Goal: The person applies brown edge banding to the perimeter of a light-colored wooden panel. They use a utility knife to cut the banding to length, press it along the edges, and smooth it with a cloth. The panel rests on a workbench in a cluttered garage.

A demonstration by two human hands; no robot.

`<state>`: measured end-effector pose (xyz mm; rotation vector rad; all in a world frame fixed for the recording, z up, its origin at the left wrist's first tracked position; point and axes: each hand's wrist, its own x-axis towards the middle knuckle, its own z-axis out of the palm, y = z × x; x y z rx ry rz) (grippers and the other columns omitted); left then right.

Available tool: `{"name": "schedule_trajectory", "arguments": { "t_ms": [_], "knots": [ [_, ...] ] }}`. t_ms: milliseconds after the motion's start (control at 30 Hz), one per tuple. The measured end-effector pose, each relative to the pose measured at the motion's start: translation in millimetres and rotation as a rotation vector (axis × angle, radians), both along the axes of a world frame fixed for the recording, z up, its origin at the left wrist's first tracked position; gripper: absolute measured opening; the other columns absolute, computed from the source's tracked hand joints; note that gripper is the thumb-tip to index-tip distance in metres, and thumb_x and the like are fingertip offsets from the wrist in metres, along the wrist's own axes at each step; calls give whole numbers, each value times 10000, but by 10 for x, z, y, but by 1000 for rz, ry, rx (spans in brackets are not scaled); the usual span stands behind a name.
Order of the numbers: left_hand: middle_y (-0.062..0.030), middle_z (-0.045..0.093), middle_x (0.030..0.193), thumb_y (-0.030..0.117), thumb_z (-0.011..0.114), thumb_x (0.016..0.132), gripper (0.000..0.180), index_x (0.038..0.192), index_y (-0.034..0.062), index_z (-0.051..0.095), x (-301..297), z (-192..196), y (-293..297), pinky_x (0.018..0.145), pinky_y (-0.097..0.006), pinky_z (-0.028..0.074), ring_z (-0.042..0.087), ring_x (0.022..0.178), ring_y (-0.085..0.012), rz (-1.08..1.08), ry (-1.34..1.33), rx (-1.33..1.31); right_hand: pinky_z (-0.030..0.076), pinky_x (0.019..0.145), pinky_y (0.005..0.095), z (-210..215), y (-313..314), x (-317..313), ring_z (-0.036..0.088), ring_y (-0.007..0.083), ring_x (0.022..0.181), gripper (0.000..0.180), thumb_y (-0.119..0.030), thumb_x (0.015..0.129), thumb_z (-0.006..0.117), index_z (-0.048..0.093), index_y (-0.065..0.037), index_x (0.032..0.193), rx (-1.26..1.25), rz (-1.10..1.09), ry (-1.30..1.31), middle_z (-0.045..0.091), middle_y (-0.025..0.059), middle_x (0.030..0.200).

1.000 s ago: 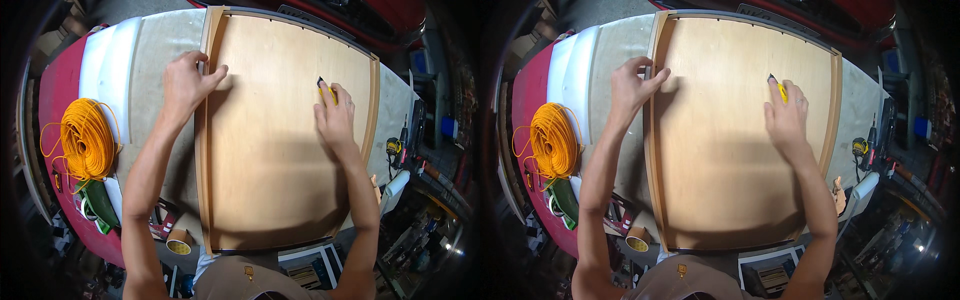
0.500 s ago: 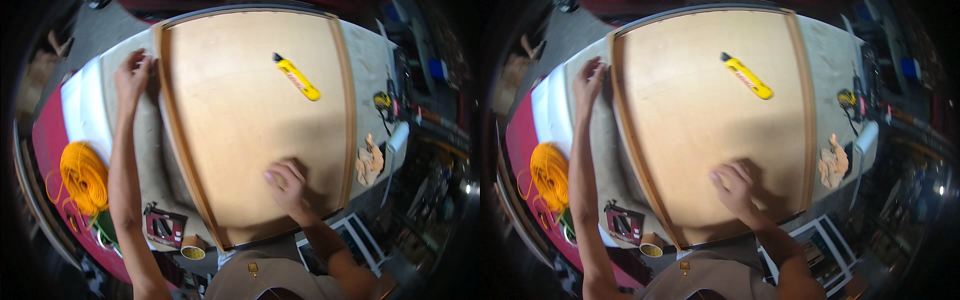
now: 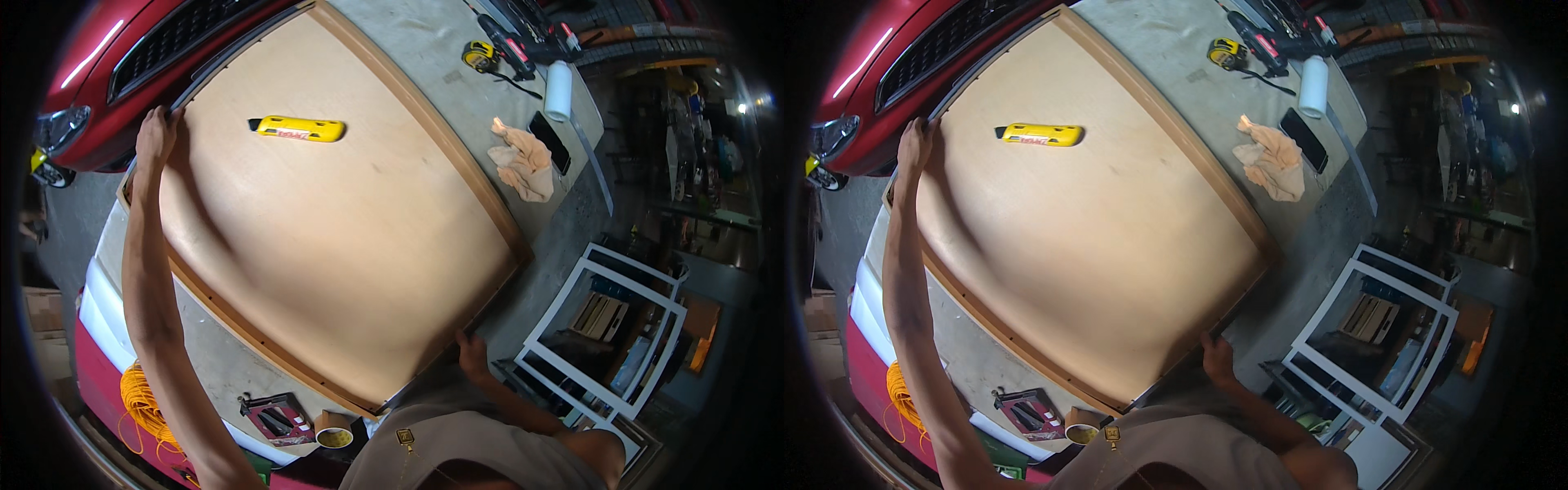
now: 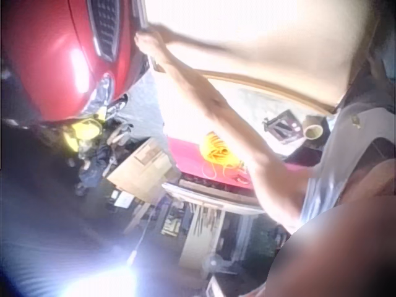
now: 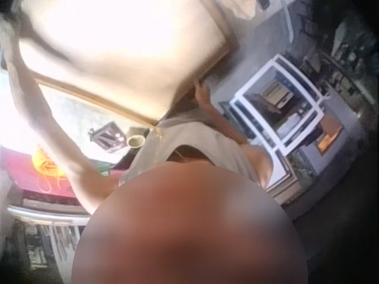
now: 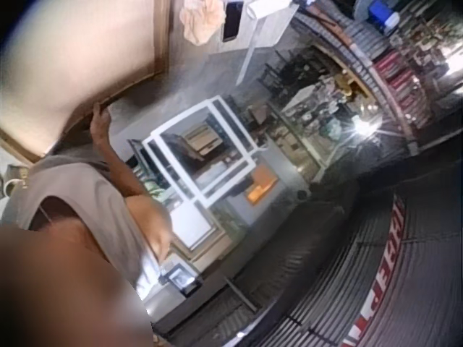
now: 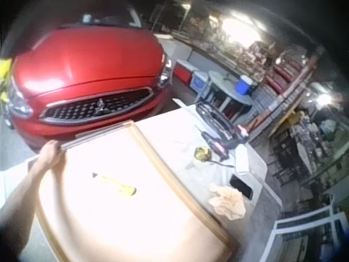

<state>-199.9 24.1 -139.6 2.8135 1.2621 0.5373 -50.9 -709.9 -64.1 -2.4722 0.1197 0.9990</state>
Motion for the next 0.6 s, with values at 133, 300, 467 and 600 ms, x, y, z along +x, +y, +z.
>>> {"name": "schedule_trajectory", "arguments": {
  "t_ms": [133,300,467,600],
  "knots": [
    [-229,651,943,339,596,950,350,979,-9,630,-332,212,93,771,-470,500,620,892,-421,-49,40,201,450,854,317,107,113,-204,585,177,948,426,-356,999,533,601,40,1138,215,-84,-223,655,91,1023],
    [-241,659,969,358,557,964,374,981,-9,630,-1354,951,266,770,-477,504,628,898,-433,63,119,221,464,792,349,325,382,-154,571,194,867,267,-201,994,537,573,48,1083,468,-259,-150,630,107,937],
    [-255,655,939,464,496,988,481,965,3,635,-2704,1596,13,737,-508,490,617,892,-452,370,249,153,476,703,386,412,880,481,602,262,748,275,-226,993,541,581,43,1040,574,-6,-286,638,176,844],
    [-286,632,810,444,499,995,462,913,10,637,-3527,1932,-1007,641,-528,477,611,778,-476,577,415,272,460,608,420,189,1529,1671,598,291,632,350,-297,964,571,551,39,869,675,356,-311,583,178,688]
  ]
}}
